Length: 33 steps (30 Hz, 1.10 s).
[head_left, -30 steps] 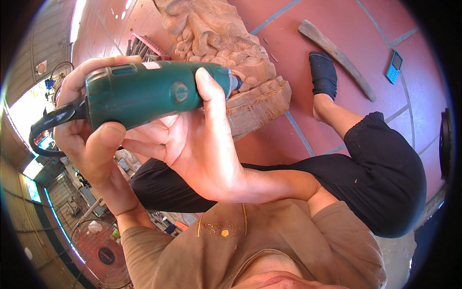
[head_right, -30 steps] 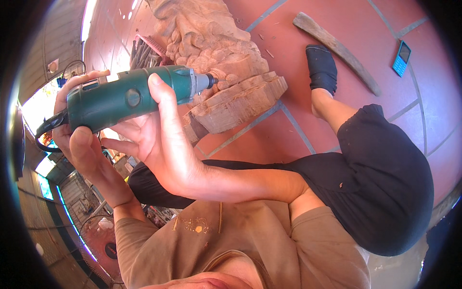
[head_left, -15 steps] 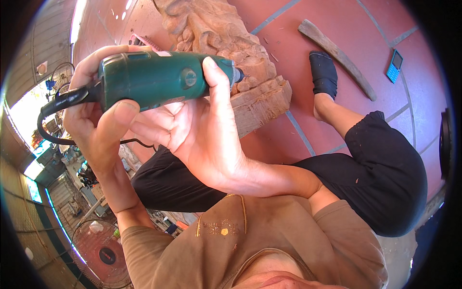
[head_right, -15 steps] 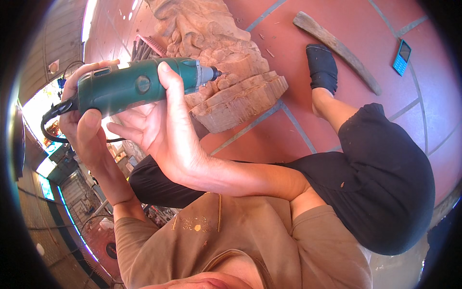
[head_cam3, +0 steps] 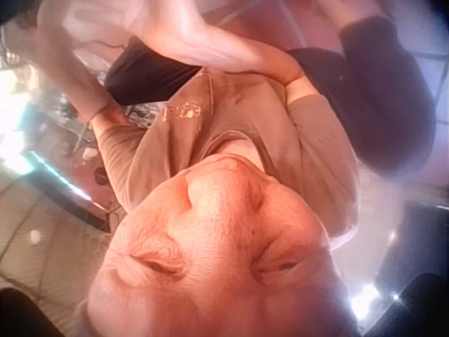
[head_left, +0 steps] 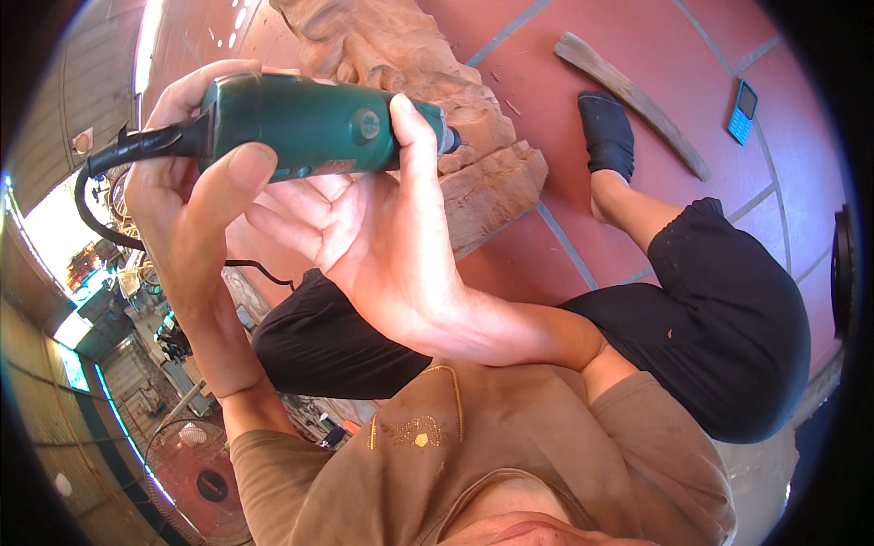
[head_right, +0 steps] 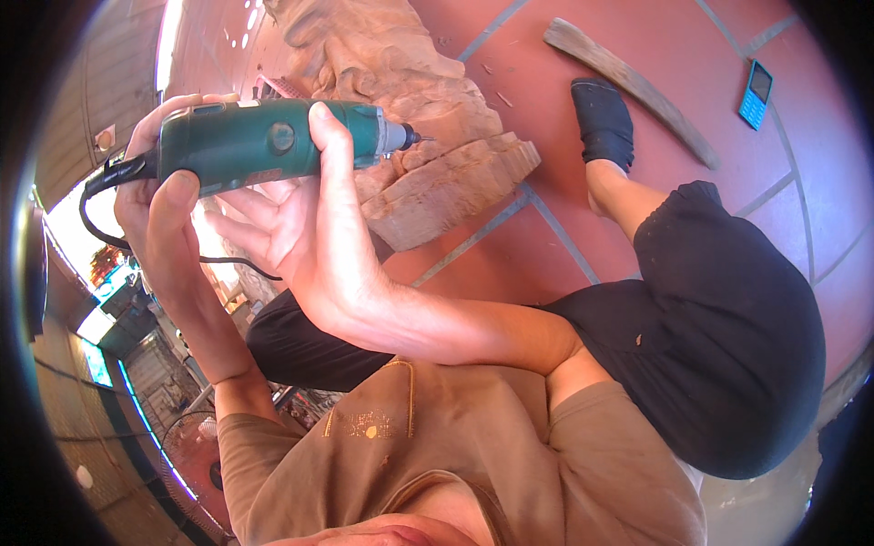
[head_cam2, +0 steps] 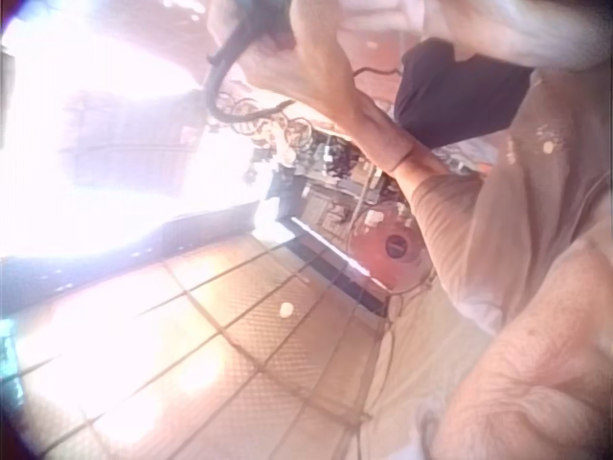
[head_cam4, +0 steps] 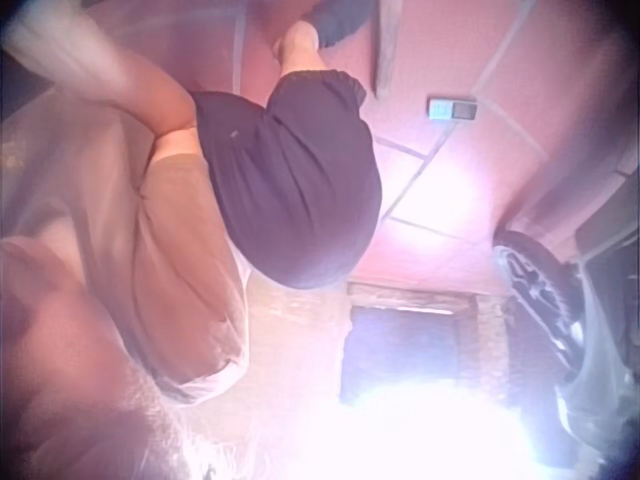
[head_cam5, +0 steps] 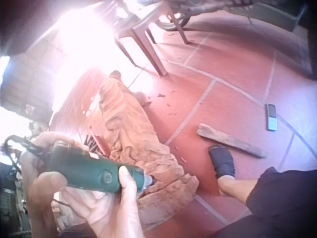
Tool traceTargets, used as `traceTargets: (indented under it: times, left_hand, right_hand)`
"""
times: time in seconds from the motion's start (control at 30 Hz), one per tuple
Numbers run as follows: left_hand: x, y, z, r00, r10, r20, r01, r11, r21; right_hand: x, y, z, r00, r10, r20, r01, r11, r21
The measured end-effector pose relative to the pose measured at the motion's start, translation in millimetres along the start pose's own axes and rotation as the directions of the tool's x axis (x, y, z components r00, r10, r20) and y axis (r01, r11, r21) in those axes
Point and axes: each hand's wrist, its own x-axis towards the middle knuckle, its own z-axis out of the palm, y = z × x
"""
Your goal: The person uses a green rotary carving tool to shape a wooden block. They hold the tool with both hands and guide it along the surface of the wood, removing material to create detailed patterns.
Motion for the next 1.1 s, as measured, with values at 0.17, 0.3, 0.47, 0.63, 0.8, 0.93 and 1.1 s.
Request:
traceTargets:
  times: [0.17, 0.3, 0.47, 0.63, 0.8, 0.93, 1.1]
  left_hand:
    - [3.9, 5.7, 6.4, 1.0, 0.021, -0.001, -0.021, 0.999, 0.032]
    - [0.5, 10.6, 0.8, 0.998, 0.065, 0.024, -0.065, 0.998, 0.001]
    - [-5.6, 9.3, 0.2, 0.998, 0.064, 0.007, -0.064, 0.998, 0.006]
    - [-9.9, -4.9, -4.3, 0.997, 0.071, -0.009, -0.072, 0.997, -0.035]
    - [-16.6, -15.3, -8.8, 0.997, 0.072, -0.023, -0.073, 0.997, -0.03]
    - [-18.9, -20.2, -11.2, 0.996, 0.089, -0.013, -0.089, 0.995, -0.042]
    - [-20.5, -22.2, -14.0, 0.998, 0.054, -0.021, -0.055, 0.997, -0.062]
  right_hand:
    - [-0.2, -3.6, 0.8, 1.0, -0.016, 0.01, 0.016, 0.999, 0.049]
    - [-2.4, -3.1, 5.6, 0.998, -0.005, 0.067, 0.002, 0.999, 0.053]
    - [-3.4, 1.3, 5.5, 0.999, -0.002, 0.038, -0.001, 0.997, 0.076]
    - [-1.8, 5.2, -2.1, 1.0, 0.009, 0.021, -0.011, 0.996, 0.085]
    - [-0.5, 9.6, -8.2, 0.999, 0.033, -0.002, -0.033, 0.997, 0.069]
    - [-2.2, 12.8, -10.0, 1.0, 0.028, 0.008, -0.029, 0.999, 0.029]
    - [-4.5, 16.1, -9.0, 0.999, 0.032, 0.026, -0.032, 0.999, -0.012]
